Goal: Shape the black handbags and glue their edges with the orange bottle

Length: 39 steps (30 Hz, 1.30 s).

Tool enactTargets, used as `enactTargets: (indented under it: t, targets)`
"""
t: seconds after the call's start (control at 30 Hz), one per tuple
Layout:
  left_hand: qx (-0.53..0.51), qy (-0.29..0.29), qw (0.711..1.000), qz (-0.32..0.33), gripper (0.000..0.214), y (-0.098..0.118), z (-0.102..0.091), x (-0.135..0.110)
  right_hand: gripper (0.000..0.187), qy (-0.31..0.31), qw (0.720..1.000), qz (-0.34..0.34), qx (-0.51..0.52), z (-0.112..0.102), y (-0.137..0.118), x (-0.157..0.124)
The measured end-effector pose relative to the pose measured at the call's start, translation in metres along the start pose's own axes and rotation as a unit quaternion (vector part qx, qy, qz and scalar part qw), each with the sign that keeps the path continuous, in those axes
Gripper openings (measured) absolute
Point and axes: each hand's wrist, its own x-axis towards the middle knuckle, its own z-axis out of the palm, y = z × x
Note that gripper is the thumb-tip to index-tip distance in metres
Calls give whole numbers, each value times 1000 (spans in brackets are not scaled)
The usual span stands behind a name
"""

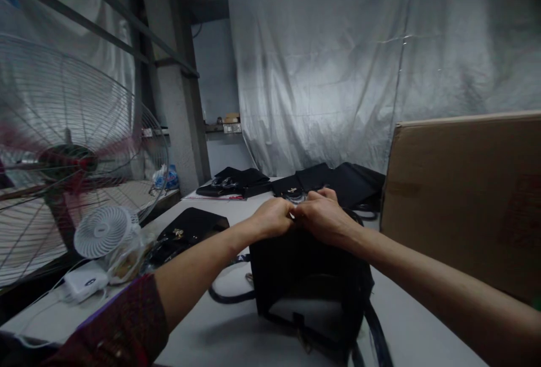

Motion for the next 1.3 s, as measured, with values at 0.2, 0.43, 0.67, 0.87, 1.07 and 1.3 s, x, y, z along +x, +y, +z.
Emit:
enactTargets:
  t: [0.2, 0.43, 0.67, 0.87, 1.07, 1.3]
  targets:
    - [-59, -8, 998, -28, 31, -6, 4, -4, 15, -5, 999, 34, 20, -14, 25, -20]
    - [-109, -17, 993, -27, 32, -6, 8, -3, 16, -13, 995, 93, 28, -16, 35, -21]
    - [-140, -21, 990, -14, 34, -5, 13, 0, 26, -23, 991, 129, 21, -9, 36, -15]
    - [-136, -18, 991, -1, 34, -7, 16, 1, 19, -36, 991, 131, 12, -10, 37, -15]
    - [-92, -44, 995, -10, 25, -3, 10, 12, 15, -35, 995, 97, -2, -4, 37, -10]
    - [-51, 8, 999, -17, 21, 2, 10, 43, 18, -22, 996, 81, -6, 2, 32, -4]
